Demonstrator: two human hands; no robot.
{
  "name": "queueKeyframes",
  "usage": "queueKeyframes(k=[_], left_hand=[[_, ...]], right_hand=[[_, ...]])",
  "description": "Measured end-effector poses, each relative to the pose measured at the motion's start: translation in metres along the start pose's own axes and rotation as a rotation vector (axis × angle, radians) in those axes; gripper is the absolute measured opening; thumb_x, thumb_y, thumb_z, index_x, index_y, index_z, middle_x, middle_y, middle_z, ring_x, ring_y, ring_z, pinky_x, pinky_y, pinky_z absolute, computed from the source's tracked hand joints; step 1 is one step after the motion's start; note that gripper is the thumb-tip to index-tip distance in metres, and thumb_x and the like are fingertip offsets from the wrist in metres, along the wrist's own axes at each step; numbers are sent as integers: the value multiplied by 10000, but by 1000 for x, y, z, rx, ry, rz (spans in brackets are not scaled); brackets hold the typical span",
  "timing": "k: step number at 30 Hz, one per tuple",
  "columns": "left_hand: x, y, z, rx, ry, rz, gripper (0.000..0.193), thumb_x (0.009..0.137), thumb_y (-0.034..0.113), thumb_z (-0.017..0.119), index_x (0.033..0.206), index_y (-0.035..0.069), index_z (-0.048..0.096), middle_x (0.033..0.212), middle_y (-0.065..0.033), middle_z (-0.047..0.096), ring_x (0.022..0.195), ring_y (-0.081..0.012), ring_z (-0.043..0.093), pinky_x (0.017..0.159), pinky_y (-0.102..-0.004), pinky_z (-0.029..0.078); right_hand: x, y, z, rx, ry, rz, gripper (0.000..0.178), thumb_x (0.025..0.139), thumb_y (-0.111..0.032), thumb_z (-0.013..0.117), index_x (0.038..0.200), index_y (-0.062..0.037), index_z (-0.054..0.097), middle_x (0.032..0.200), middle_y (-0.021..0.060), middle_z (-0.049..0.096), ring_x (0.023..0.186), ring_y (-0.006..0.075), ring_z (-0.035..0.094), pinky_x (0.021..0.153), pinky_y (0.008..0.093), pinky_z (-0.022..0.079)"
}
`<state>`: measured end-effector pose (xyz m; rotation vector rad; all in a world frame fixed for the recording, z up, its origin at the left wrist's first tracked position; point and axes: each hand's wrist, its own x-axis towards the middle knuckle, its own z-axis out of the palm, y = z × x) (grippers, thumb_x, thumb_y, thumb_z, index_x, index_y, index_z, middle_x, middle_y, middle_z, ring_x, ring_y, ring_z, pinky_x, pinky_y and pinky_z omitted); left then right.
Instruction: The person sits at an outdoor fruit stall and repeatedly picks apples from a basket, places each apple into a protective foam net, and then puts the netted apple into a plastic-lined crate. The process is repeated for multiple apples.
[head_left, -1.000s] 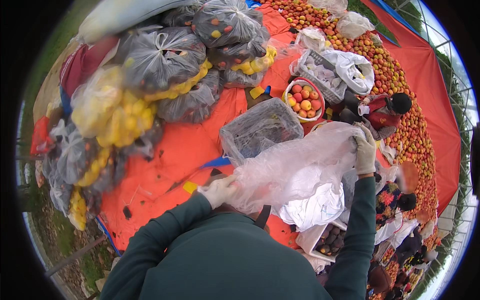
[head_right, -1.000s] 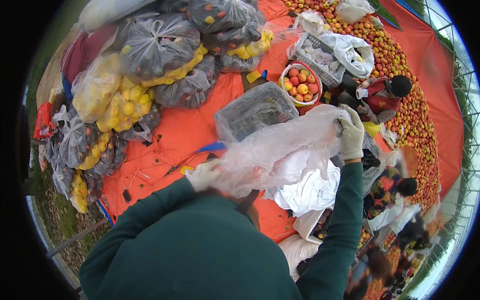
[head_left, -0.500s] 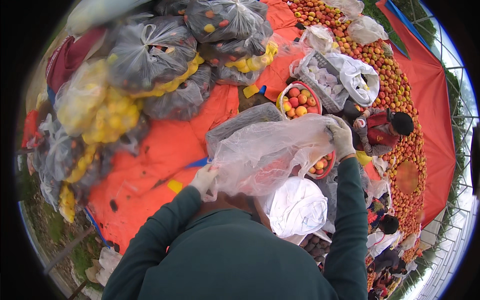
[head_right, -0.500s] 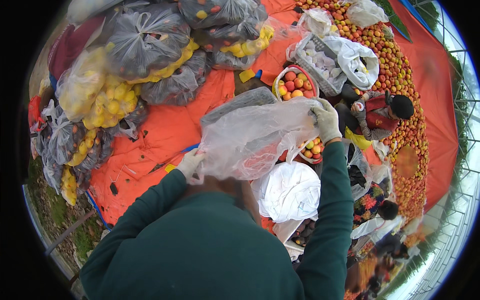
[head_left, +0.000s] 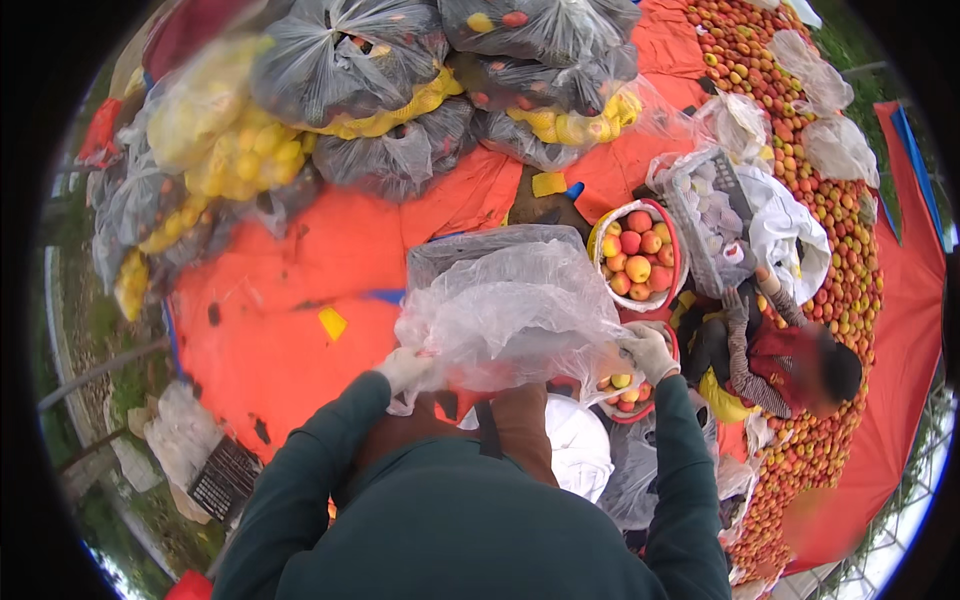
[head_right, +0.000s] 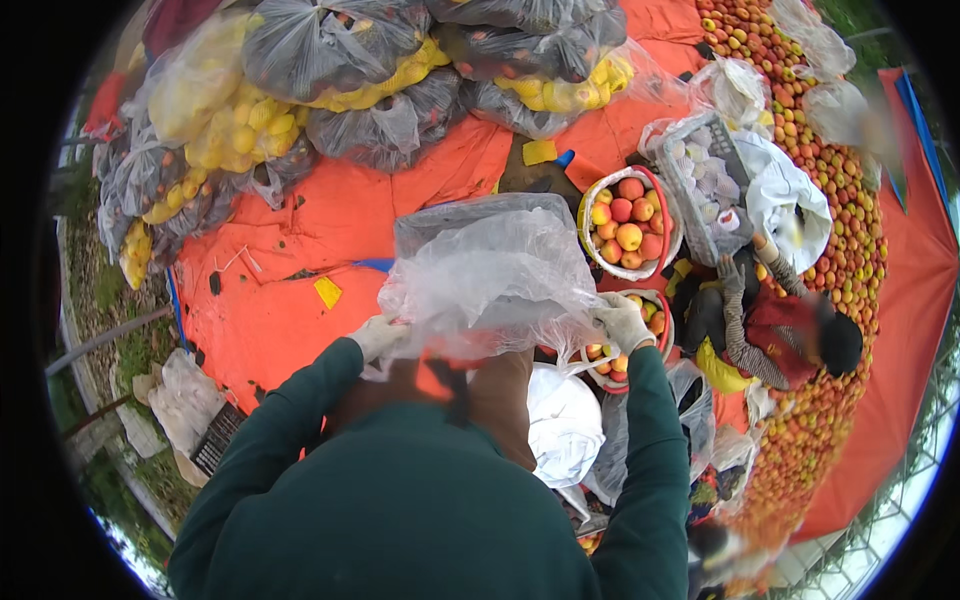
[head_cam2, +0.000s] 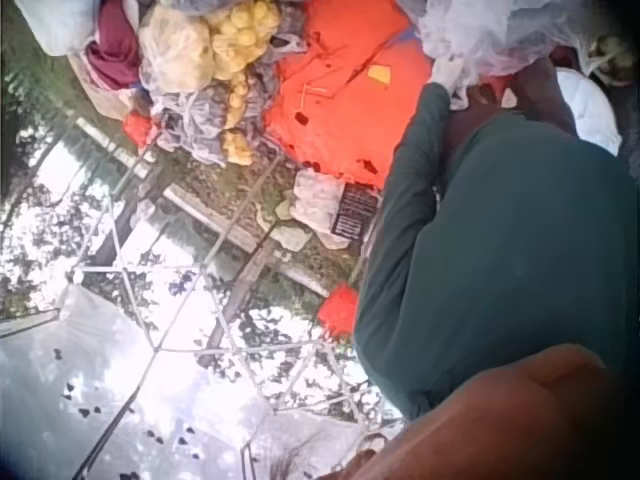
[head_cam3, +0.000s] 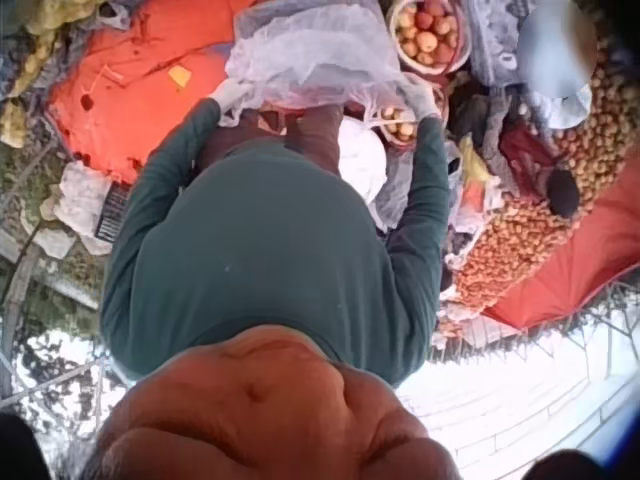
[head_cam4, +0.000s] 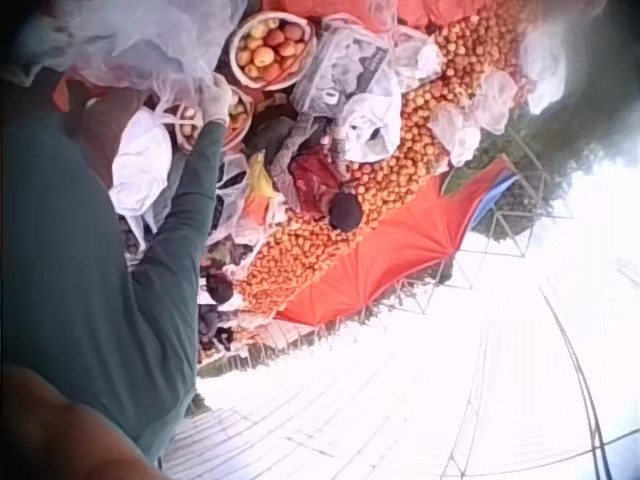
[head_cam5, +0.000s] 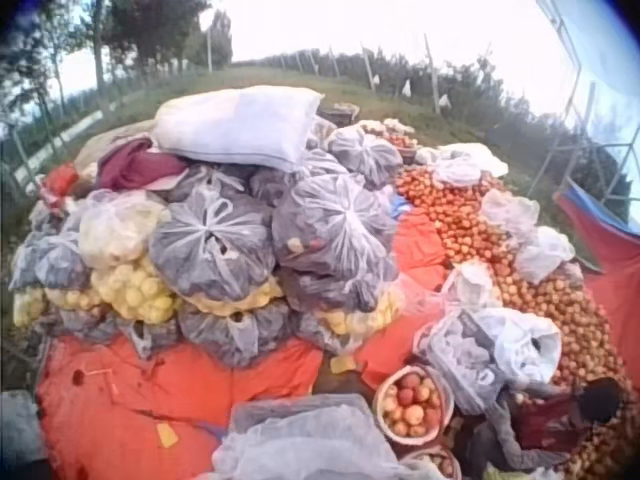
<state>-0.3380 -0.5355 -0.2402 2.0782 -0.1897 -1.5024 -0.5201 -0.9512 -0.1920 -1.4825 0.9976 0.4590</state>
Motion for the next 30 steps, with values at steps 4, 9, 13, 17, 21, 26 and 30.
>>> queueKeyframes(k=[4,9,13,17,21,26,30], left_hand=[[14,-30,58,-170,132,112,332,795,229,582,1051,20,554,800,-63,585,746,-131,567,685,-273,470],[5,14,101,-104,155,-248,452,801,265,566,1222,114,504,1085,-152,569,967,-249,576,817,-340,473],[29,20,104,-90,154,-394,612,781,433,576,1303,136,459,1139,-168,574,996,-275,579,839,-358,466],[62,-33,102,276,-66,-149,468,803,371,566,1202,128,530,1065,-117,615,966,-251,598,814,-339,480],[98,-106,102,343,-280,-164,499,798,431,537,1198,132,547,1147,-81,597,1041,-218,575,873,-339,461],[106,-131,117,590,-243,39,425,811,405,518,1119,122,592,1032,-98,636,947,-247,609,810,-335,488],[123,-59,81,122,259,-192,353,807,275,558,1106,88,545,1018,-159,613,969,-298,598,806,-340,490]], right_hand=[[42,40,-43,13,-218,60,223,793,-68,605,1003,7,608,730,4,577,588,72,522,512,203,412],[75,110,-69,103,-404,260,241,779,-34,586,1017,0,611,787,29,610,664,103,569,596,230,469],[108,151,-64,-567,-619,-103,229,780,-49,579,1003,-62,630,839,46,623,721,160,594,671,241,484],[126,127,-48,-643,-804,-120,202,791,-116,601,981,-59,638,869,50,630,795,169,598,725,258,480],[155,139,-49,-614,-891,-68,274,819,-200,622,1017,-10,623,788,53,638,710,137,584,677,280,480],[107,197,-10,-928,-1017,343,243,833,-221,579,1034,-99,638,799,63,636,695,170,606,634,296,491],[136,184,-8,-222,-544,296,214,872,-185,566,943,8,629,710,4,587,617,100,539,570,210,433]])
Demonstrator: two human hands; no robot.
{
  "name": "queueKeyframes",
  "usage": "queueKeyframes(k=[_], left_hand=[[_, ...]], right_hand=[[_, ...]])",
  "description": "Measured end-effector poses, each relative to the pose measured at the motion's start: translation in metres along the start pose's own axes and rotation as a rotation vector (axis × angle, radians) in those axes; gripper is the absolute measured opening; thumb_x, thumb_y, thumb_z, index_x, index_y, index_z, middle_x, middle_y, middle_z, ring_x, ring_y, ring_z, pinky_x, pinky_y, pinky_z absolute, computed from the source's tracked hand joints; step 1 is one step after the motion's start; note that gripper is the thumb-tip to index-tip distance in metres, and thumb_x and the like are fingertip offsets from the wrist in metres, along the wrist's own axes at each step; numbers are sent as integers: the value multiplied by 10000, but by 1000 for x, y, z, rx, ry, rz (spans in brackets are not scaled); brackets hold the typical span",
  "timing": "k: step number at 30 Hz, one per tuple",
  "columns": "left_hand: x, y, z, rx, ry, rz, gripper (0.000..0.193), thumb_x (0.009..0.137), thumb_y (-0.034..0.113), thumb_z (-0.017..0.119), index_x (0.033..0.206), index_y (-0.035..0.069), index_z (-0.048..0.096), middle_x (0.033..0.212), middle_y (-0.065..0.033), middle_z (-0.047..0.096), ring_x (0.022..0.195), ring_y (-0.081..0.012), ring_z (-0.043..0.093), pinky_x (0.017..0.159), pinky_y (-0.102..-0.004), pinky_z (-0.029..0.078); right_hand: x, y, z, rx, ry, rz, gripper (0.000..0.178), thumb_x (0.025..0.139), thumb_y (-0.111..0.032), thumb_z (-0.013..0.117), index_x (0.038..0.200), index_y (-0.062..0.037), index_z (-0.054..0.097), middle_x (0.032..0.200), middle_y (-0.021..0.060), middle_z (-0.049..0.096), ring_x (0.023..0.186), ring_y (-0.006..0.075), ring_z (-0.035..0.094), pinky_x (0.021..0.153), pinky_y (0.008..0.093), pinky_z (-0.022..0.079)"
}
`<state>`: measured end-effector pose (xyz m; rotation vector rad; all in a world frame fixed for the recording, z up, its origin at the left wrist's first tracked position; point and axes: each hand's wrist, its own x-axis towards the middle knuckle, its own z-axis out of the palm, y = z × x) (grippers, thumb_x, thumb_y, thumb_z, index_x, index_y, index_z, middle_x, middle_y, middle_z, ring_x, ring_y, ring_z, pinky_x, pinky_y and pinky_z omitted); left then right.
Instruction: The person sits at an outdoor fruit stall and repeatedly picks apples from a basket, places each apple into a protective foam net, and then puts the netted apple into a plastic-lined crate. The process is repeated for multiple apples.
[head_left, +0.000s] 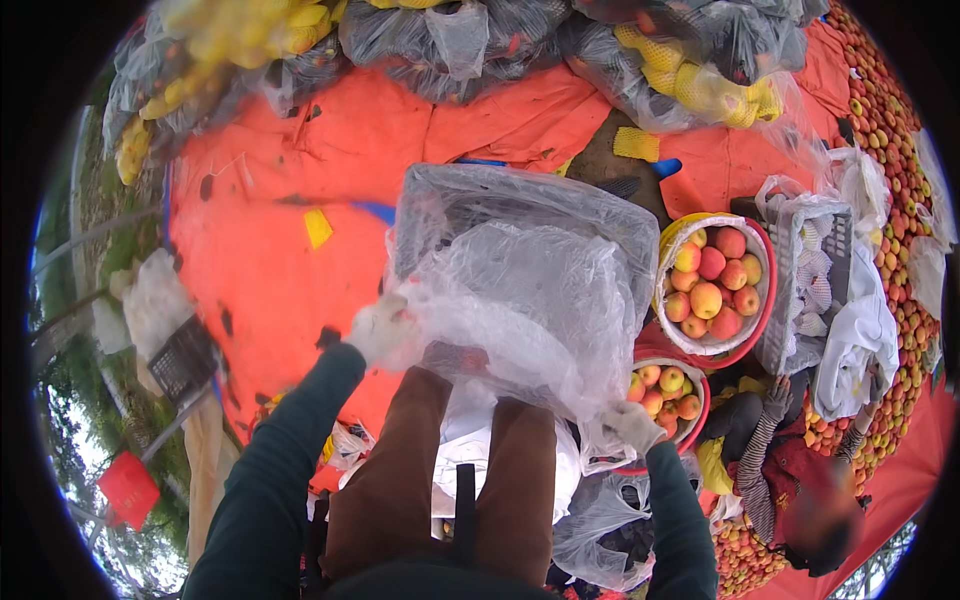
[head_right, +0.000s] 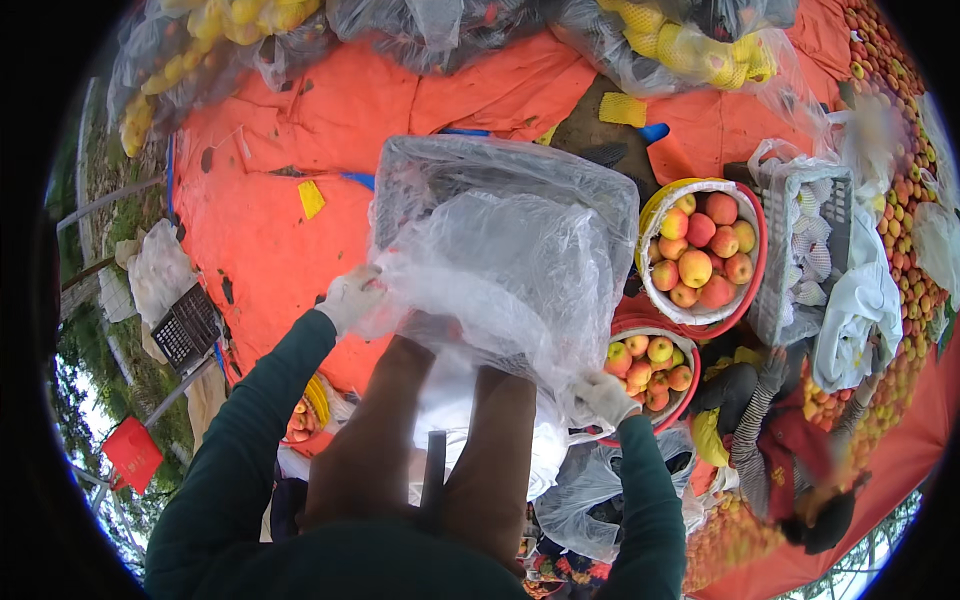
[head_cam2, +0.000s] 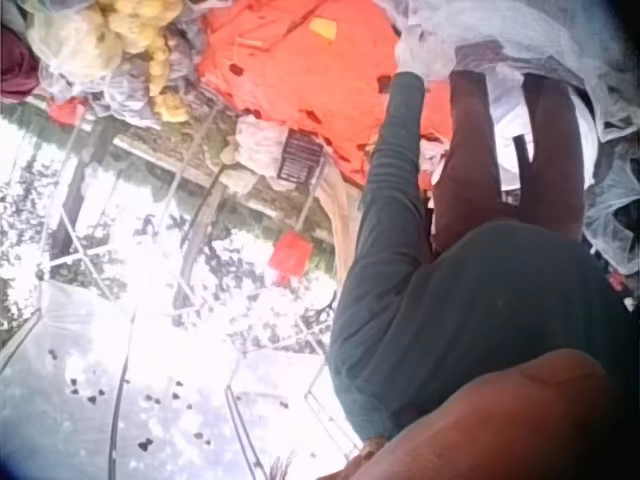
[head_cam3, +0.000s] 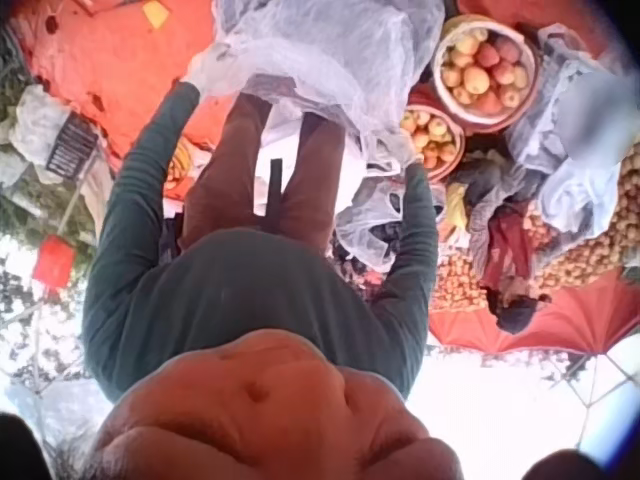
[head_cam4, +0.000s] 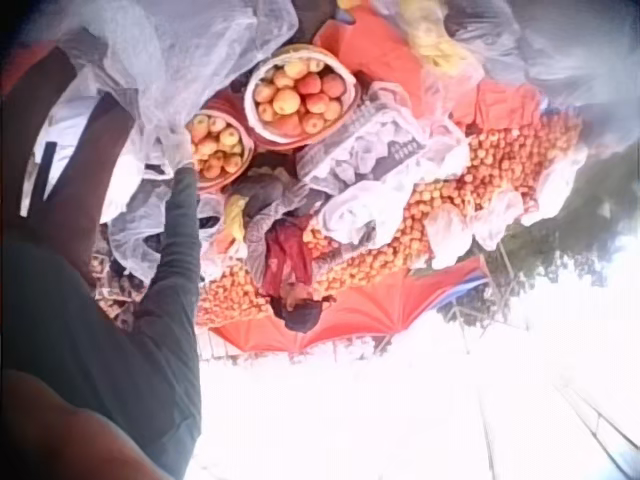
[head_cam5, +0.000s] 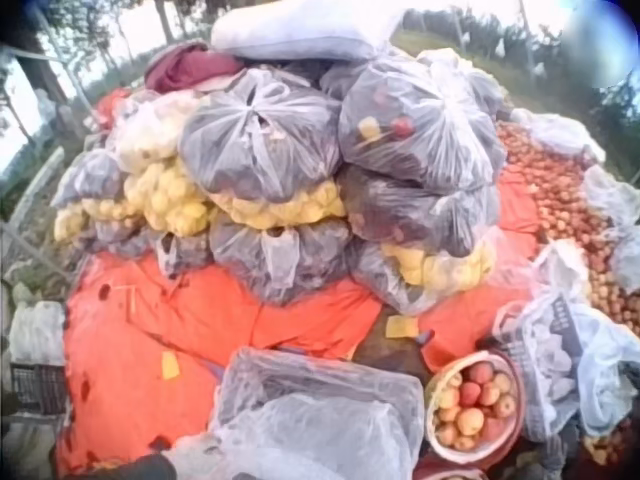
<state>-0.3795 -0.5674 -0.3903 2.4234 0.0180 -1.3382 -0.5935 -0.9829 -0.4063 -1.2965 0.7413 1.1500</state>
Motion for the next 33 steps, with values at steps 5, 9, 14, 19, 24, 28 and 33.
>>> queueKeyframes(k=[5,9,14,19,24,28,33], left_hand=[[68,10,12,-139,474,50,394,802,298,556,1110,53,545,1002,-206,615,927,-338,607,797,-384,481],[112,2,54,58,201,-41,414,817,305,556,1119,22,547,1019,-216,596,953,-346,590,783,-408,483],[136,-71,126,645,-91,432,300,791,184,546,1049,31,546,864,-106,616,799,-262,588,709,-356,459],[124,-35,12,-662,-61,-163,514,758,222,601,1182,-49,498,903,-59,595,763,-144,562,677,-276,466],[121,-6,-84,-697,-64,-92,320,794,201,578,1056,17,568,759,20,505,623,-37,410,535,-187,325],[158,0,-110,-391,271,-73,248,833,231,569,973,28,599,735,22,504,634,-42,420,551,-200,348],[222,-24,-113,-253,561,149,272,823,216,593,1006,14,607,791,-89,603,728,-159,548,693,-279,454]], right_hand=[[59,-87,-28,386,562,-388,227,873,-129,504,1005,27,604,862,-10,585,752,79,509,696,206,416],[150,-59,-29,-112,597,-362,270,846,-202,537,981,23,598,775,55,632,669,170,578,672,291,460],[215,-21,-6,-1028,138,-2,300,809,-254,542,1029,-64,616,919,210,630,875,325,618,767,364,469],[151,-74,-60,-74,-78,-47,443,765,-243,647,1129,-1,582,803,34,608,627,73,524,560,234,451],[97,-135,-142,182,327,-304,232,836,-170,576,975,15,568,817,3,579,701,67,522,634,195,432],[136,-156,-180,204,487,-434,183,874,-179,547,948,-23,609,794,-29,553,695,56,495,640,186,404],[204,-145,-208,243,513,-550,212,864,-159,573,998,-1,618,886,-1,594,807,91,534,725,199,419]])
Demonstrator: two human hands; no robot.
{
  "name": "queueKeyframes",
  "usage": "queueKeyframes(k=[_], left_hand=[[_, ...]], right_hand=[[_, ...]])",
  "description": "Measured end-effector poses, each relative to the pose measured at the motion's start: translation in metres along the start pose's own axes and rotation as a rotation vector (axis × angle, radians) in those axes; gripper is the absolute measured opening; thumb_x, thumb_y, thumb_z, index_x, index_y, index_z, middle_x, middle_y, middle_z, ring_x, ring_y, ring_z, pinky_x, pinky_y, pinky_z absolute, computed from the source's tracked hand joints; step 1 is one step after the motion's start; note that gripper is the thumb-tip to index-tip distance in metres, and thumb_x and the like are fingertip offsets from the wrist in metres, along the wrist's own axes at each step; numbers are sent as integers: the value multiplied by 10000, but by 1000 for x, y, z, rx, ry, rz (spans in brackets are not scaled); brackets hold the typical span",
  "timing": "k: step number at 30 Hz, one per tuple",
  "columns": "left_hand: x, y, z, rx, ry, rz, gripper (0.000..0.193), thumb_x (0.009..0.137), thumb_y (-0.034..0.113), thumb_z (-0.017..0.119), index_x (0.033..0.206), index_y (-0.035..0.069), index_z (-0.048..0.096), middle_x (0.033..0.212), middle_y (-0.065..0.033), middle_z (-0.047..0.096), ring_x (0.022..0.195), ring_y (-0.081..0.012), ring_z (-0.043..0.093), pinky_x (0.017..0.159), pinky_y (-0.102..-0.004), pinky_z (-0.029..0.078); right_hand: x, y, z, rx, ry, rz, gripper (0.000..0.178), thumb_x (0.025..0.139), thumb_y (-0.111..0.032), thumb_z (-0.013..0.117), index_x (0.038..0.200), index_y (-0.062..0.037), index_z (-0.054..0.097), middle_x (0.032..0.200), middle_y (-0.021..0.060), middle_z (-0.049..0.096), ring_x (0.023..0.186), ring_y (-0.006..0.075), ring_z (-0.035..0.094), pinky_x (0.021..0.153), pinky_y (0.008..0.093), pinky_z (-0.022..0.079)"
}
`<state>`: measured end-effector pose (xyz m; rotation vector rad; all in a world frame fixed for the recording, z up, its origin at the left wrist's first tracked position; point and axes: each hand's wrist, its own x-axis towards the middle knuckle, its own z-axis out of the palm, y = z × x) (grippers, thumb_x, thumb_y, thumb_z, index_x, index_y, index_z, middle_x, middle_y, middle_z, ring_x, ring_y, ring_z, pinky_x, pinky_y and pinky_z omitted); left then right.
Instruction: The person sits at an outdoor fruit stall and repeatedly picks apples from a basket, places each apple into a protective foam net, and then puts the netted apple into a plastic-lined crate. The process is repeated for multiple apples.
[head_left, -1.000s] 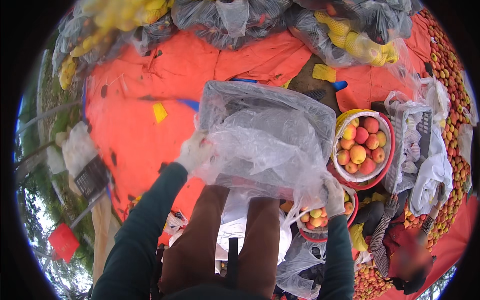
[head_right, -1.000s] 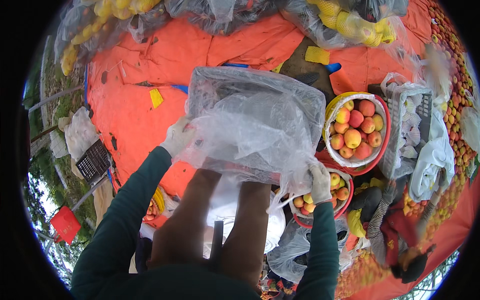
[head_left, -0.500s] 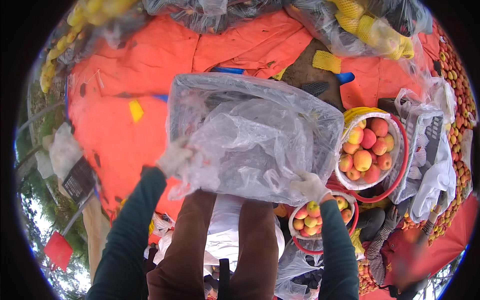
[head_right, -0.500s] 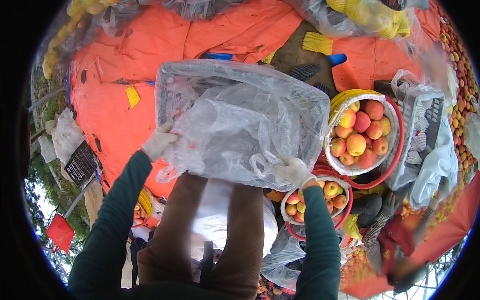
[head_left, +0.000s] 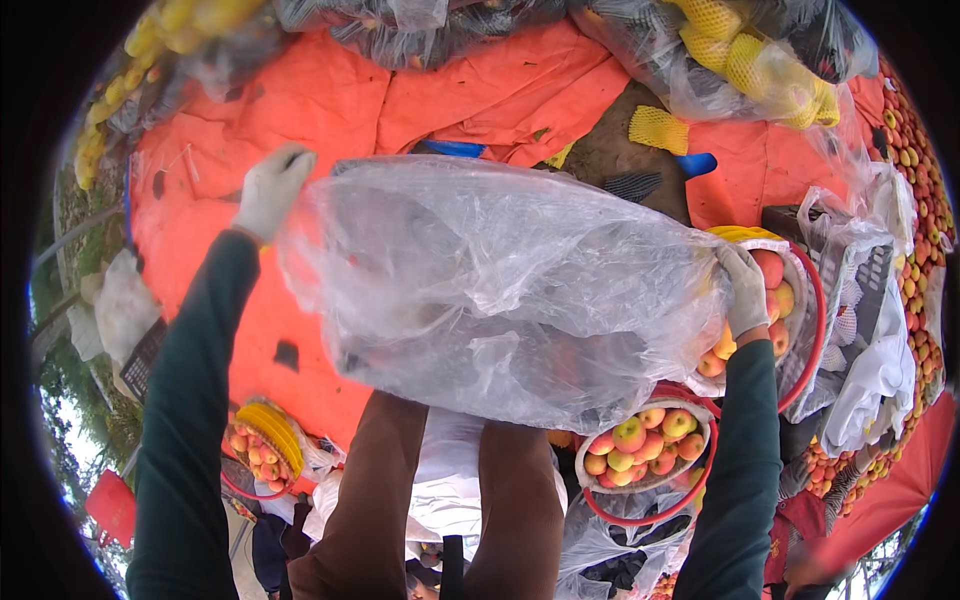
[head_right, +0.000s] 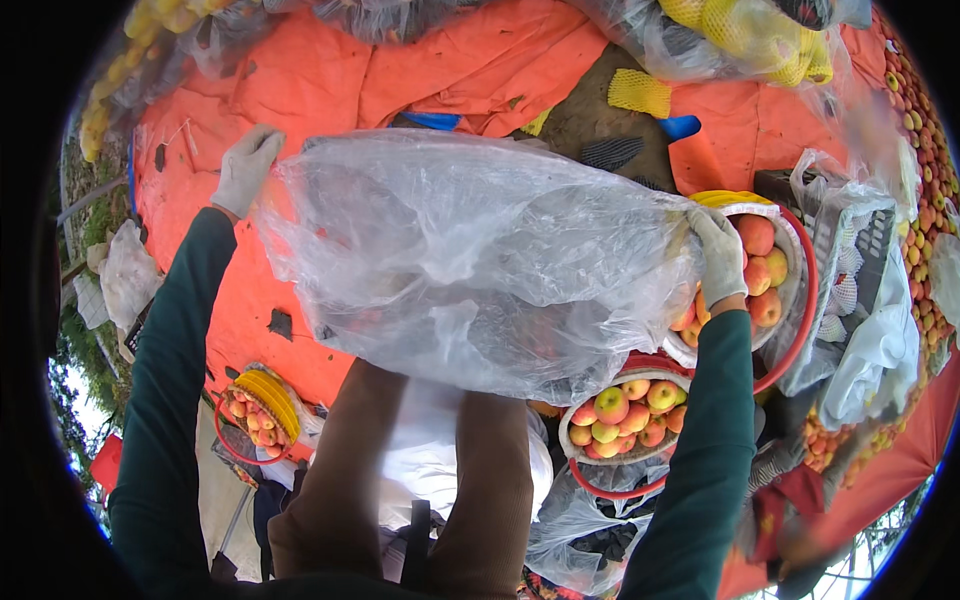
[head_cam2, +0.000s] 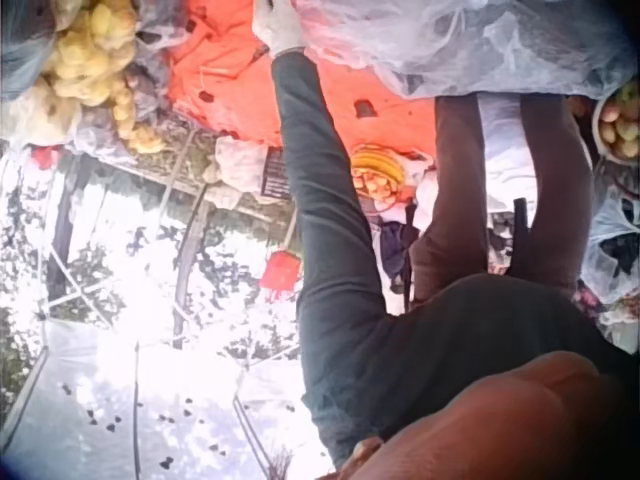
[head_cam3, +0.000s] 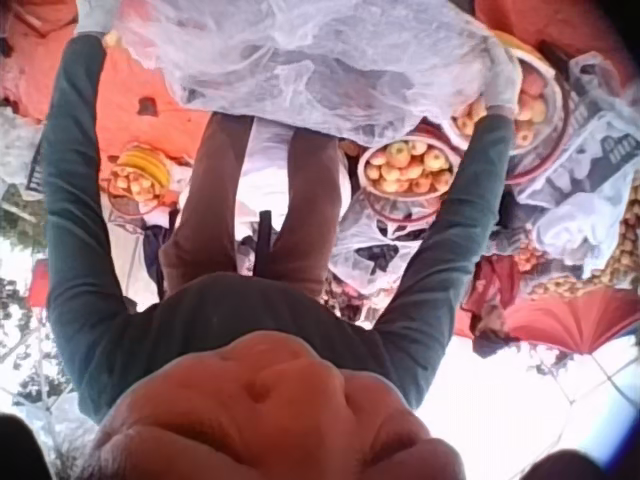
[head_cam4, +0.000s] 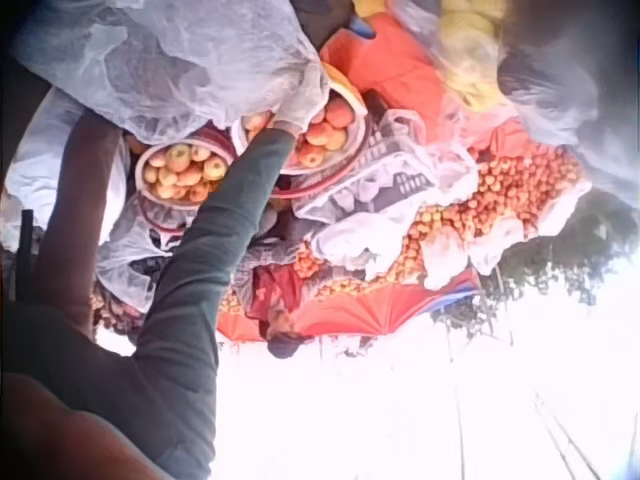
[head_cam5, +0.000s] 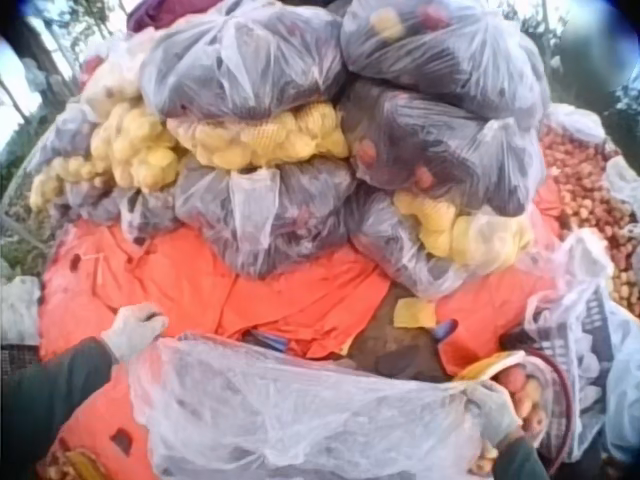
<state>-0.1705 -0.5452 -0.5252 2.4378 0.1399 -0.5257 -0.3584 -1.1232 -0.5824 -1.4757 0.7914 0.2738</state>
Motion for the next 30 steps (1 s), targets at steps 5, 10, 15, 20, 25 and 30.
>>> queueKeyframes(k=[5,10,15,20,25,30], left_hand=[[-12,33,4,358,-134,358,214,836,171,572,974,8,597,872,-105,625,729,-165,584,653,-281,453],[9,5,13,431,-159,404,270,842,218,570,1030,26,595,843,-109,617,750,-207,594,690,-301,468],[55,-38,18,-84,-412,10,358,875,309,492,1026,4,606,788,7,570,668,-88,465,615,-232,399],[48,-102,33,107,-547,171,299,891,225,461,1067,33,608,916,-29,611,767,-115,541,684,-254,444],[0,-145,53,248,111,212,299,898,185,479,1095,-18,580,1011,-124,629,892,-195,593,796,-305,463],[-51,-22,7,-98,263,79,287,839,155,547,1074,-2,593,995,-157,617,864,-271,593,813,-321,462]], right_hand=[[19,25,-2,-98,20,88,214,850,-133,588,1006,9,623,911,0,601,802,96,536,749,200,412],[54,102,-36,-4,-349,114,264,863,-124,555,1081,23,584,943,26,607,828,103,546,760,212,433],[53,119,-36,64,-119,236,305,877,-129,516,1133,34,551,1011,50,604,897,119,553,807,233,439],[12,118,-19,256,-84,374,313,880,-130,507,1142,38,545,1028,58,601,913,122,552,814,240,440],[-36,94,-11,679,-51,618,321,883,-132,499,1151,41,539,1044,67,599,929,124,551,822,246,442],[-81,73,-46,-231,456,65,276,886,-117,513,1114,29,563,1045,73,604,927,139,560,814,248,447]])
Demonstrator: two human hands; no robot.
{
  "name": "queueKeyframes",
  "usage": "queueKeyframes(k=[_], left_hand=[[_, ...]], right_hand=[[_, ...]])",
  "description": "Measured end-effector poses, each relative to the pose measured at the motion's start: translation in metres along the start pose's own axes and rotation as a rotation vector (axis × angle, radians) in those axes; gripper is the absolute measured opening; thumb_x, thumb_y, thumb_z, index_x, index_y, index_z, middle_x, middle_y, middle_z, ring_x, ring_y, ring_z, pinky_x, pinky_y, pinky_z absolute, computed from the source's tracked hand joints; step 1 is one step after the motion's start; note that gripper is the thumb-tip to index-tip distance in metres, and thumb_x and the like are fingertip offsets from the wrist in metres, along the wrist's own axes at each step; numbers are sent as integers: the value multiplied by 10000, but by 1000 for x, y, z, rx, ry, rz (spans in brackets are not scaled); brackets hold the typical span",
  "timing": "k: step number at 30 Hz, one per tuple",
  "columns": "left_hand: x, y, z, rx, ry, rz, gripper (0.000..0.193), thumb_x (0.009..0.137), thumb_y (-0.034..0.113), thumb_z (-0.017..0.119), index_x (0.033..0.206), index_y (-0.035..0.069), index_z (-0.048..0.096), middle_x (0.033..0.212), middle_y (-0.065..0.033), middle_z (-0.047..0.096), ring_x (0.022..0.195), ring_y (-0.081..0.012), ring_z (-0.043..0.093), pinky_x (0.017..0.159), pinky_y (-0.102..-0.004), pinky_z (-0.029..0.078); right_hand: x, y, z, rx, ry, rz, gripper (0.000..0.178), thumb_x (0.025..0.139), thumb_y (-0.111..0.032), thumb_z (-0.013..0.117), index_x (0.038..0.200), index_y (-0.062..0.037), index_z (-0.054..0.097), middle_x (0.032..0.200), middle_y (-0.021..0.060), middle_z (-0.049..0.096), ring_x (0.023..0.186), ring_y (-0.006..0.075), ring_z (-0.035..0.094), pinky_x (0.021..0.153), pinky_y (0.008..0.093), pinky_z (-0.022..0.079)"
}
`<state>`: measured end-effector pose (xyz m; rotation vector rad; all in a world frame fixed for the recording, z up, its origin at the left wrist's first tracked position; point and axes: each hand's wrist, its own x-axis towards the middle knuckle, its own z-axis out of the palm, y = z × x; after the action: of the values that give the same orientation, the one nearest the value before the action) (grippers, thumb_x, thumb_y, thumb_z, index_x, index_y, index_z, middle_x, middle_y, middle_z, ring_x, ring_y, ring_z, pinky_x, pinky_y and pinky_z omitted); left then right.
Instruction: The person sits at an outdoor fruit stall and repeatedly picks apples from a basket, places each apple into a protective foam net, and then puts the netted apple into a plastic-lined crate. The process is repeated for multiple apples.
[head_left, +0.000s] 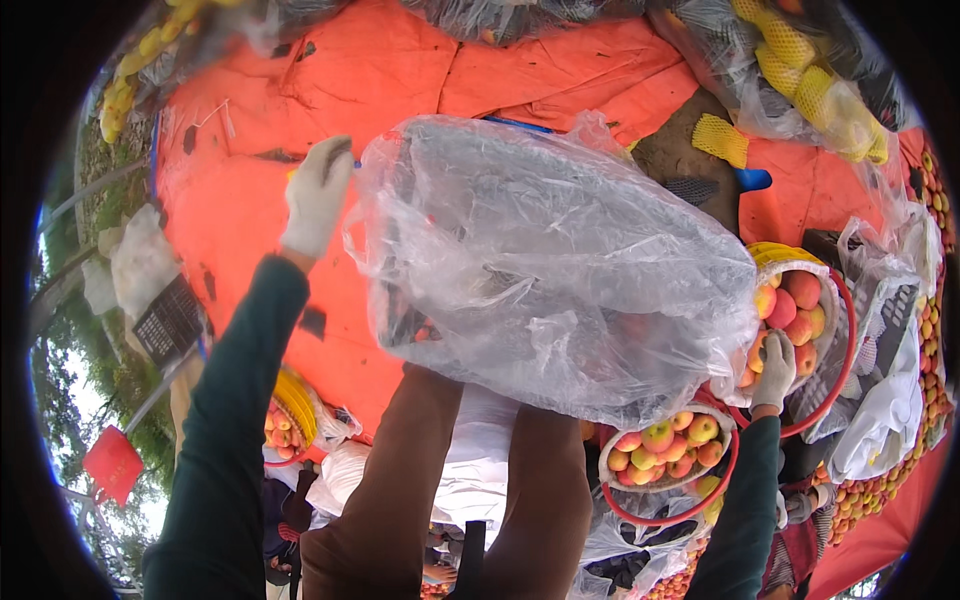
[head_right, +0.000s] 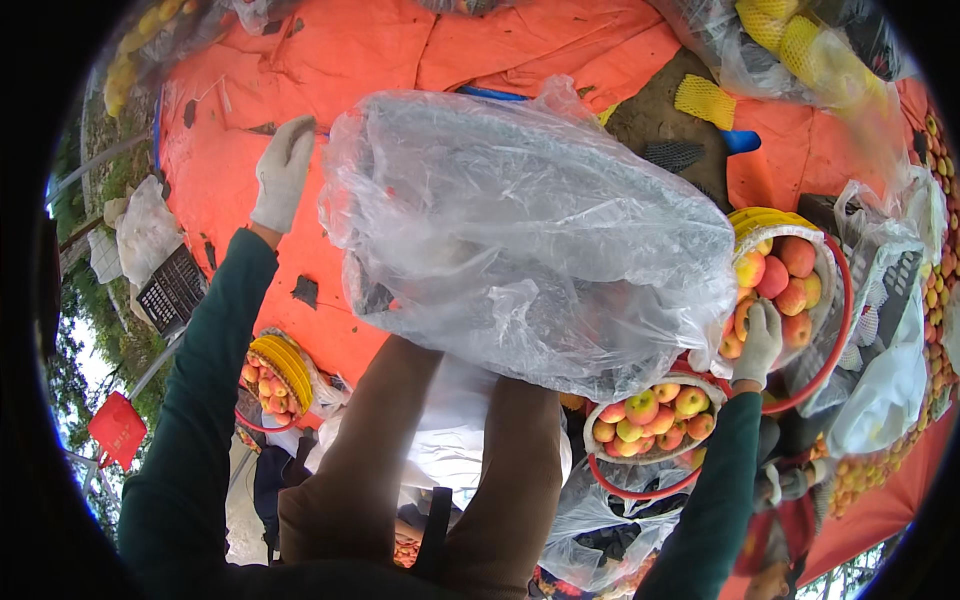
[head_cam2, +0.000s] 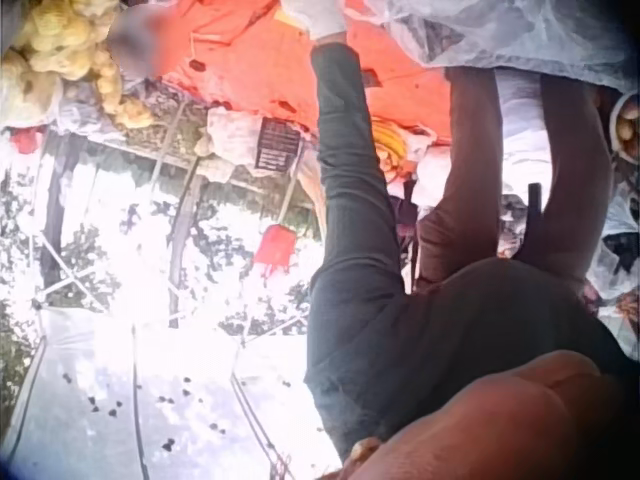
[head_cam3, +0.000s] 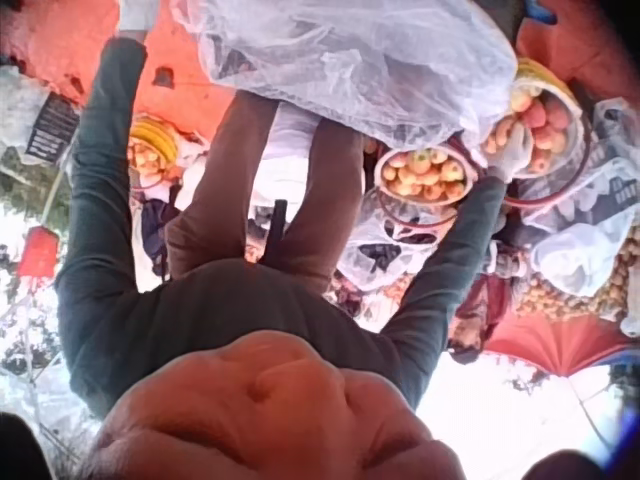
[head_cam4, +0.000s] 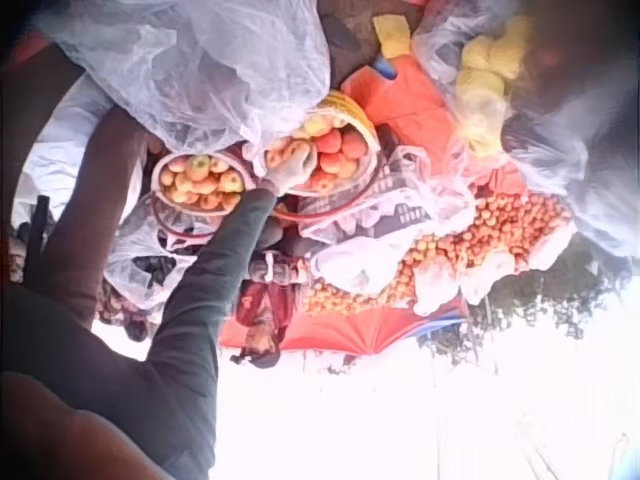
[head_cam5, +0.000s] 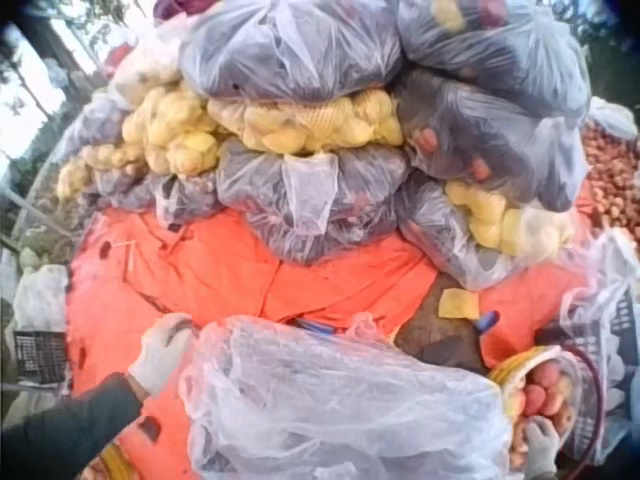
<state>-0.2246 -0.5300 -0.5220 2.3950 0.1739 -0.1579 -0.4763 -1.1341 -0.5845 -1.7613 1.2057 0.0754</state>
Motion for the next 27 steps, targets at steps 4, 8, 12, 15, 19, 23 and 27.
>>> queueKeyframes(k=[4,8,12,15,19,23,27], left_hand=[[-55,62,19,218,-392,565,271,824,148,534,1073,53,584,996,-157,608,910,-293,583,813,-352,461],[-78,59,43,641,-936,538,220,818,174,501,994,66,578,916,-165,614,888,-308,585,765,-376,464],[-102,36,-2,800,-1149,298,165,799,188,525,855,40,571,823,-162,596,820,-311,575,756,-402,449],[-128,-12,-46,668,-882,561,119,779,155,552,817,44,570,808,-136,577,817,-303,563,780,-401,442],[-152,-65,-59,583,-860,471,104,758,132,580,829,56,578,832,-119,567,850,-300,549,804,-400,434],[-173,-88,-50,638,-934,390,133,748,135,591,856,59,580,856,-120,568,890,-308,542,840,-401,425],[-176,-108,-42,624,-806,413,192,772,164,586,933,61,587,875,-128,580,925,-313,554,861,-397,430]], right_hand=[[-80,-92,39,-307,-218,-645,199,807,-13,560,1002,16,593,1049,103,608,959,215,582,869,291,444],[-122,-117,88,-966,-565,-1129,250,770,-217,605,986,-92,620,1027,130,608,920,294,593,845,380,447],[-120,-71,56,-1282,-842,-796,188,772,-225,567,904,-111,637,874,113,629,805,304,608,737,410,467],[-126,-44,28,-1123,-847,-740,132,769,-206,566,803,-98,631,754,115,621,719,304,608,660,420,472],[-144,-3,14,-1075,-942,-669,147,773,-227,564,804,-96,623,792,132,613,752,320,601,680,427,470],[-165,41,15,-1125,-932,-712,144,758,-246,578,802,-118,629,815,103,588,782,300,591,716,414,456],[-178,74,28,-1270,-931,-602,209,746,-259,589,821,-75,655,889,120,599,956,291,548,871,412,406]])
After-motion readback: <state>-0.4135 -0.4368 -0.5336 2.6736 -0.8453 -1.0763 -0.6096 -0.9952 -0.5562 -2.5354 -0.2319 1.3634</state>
